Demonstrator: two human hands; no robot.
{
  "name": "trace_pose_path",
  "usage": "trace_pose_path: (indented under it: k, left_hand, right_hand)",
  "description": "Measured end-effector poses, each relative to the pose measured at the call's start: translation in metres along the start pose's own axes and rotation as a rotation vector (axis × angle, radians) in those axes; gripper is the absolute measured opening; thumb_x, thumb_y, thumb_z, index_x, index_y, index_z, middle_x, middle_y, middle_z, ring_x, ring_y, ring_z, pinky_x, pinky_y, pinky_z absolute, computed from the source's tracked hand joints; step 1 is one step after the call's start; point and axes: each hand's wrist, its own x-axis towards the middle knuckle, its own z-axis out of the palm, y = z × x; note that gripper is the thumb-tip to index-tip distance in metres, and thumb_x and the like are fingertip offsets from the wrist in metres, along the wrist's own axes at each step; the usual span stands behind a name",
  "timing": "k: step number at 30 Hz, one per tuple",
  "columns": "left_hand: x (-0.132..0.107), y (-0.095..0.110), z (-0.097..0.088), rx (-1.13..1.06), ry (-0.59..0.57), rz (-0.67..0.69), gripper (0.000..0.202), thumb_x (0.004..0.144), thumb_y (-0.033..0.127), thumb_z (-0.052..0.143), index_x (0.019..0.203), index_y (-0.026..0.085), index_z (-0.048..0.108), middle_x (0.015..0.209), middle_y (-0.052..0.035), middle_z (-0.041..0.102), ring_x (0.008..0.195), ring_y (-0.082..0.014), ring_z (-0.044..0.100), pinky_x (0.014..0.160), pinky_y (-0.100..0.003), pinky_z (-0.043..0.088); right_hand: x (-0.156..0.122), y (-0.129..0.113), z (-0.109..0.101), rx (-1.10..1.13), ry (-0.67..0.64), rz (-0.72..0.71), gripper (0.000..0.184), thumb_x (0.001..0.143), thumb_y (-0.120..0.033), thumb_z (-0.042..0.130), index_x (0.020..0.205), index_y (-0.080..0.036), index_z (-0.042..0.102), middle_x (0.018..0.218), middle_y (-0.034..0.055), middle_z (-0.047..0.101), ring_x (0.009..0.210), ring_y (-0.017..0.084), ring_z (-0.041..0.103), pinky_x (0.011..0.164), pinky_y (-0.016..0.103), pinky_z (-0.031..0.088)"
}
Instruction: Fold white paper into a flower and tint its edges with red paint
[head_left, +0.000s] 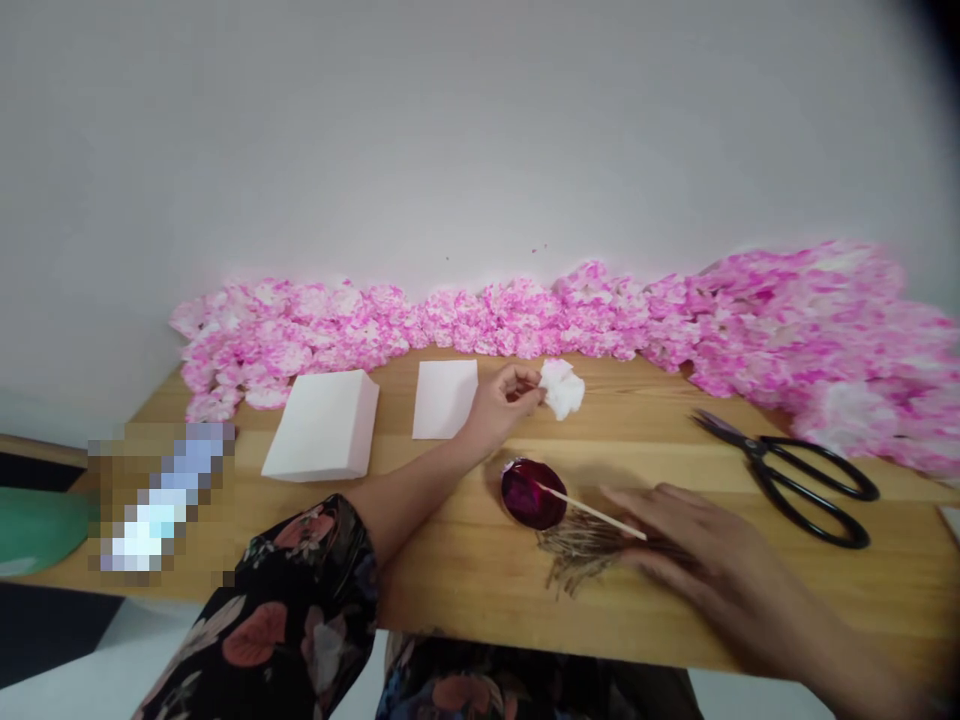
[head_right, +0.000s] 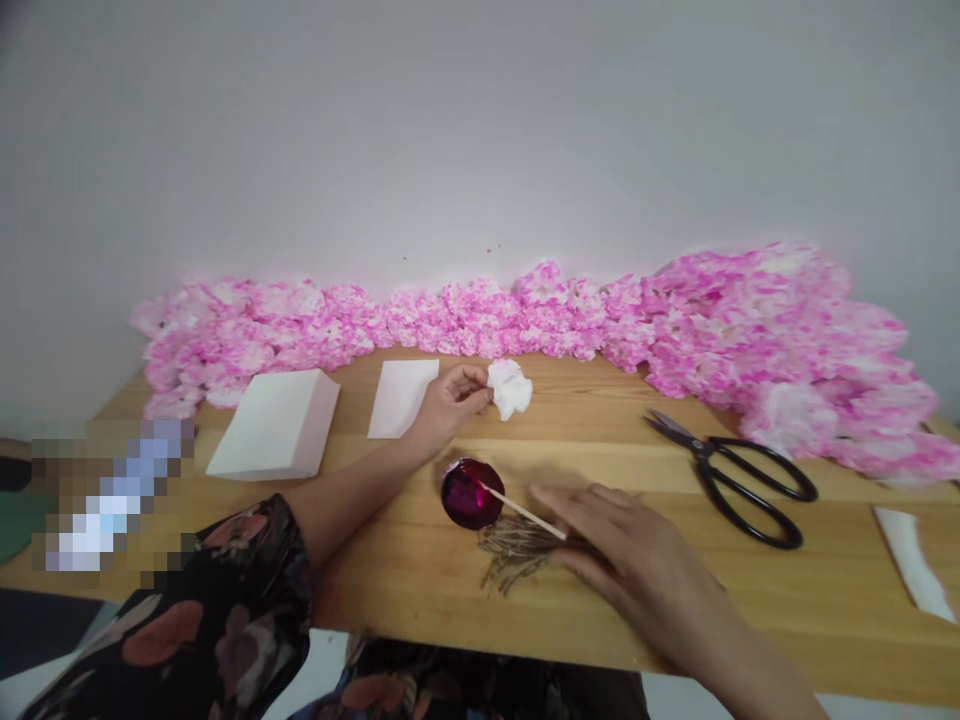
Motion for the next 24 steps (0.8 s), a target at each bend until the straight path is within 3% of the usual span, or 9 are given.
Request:
trace_pose_path:
  k: [4,11,20,24]
  left_hand:
    - [0.000,0.000,0.001,-0.005,-0.011,-0.002,0.021,0.071,0.024,0.071,0.082,0.014,0.056,0.071,0.0017,0.059,0.064,-0.0068,0.055,0.060,-0.019,0.043]
    - [0.000,-0.003,0.000,-0.029,-0.034,0.030,0.021,0.071,0.023,0.071,0.082,0.014,0.056,0.076,0.0010,0.060,0.068,-0.0074,0.056,0.066,-0.021,0.044]
    - [0.002,-0.007,-0.002,0.010,-0.046,0.035,0.016,0.075,0.020,0.069,0.085,0.014,0.057,0.080,-0.0002,0.062,0.070,-0.0077,0.057,0.068,-0.022,0.044]
    - [0.001,-0.006,-0.001,0.025,-0.053,0.031,0.016,0.076,0.021,0.068,0.087,0.015,0.059,0.079,-0.0003,0.061,0.070,-0.0083,0.056,0.069,-0.023,0.045]
  right_hand:
    - [0.005,-0.014,0.006,0.093,0.069,-0.035,0.051,0.092,-0.038,0.055,0.141,-0.035,0.044,0.083,0.0008,0.073,0.072,0.018,0.069,0.067,0.032,0.056]
    - [0.017,-0.026,0.009,0.182,0.209,0.051,0.030,0.089,-0.031,0.060,0.118,-0.033,0.065,0.079,0.0025,0.071,0.066,0.018,0.067,0.055,0.027,0.054]
    - [0.029,-0.022,0.016,0.211,0.215,0.062,0.024,0.090,-0.035,0.056,0.111,-0.034,0.068,0.074,0.0017,0.068,0.058,0.019,0.066,0.045,0.029,0.051]
    - [0.029,-0.018,0.019,0.210,0.234,0.141,0.023,0.089,-0.038,0.055,0.105,-0.038,0.071,0.072,0.0038,0.069,0.057,0.021,0.066,0.043,0.032,0.050]
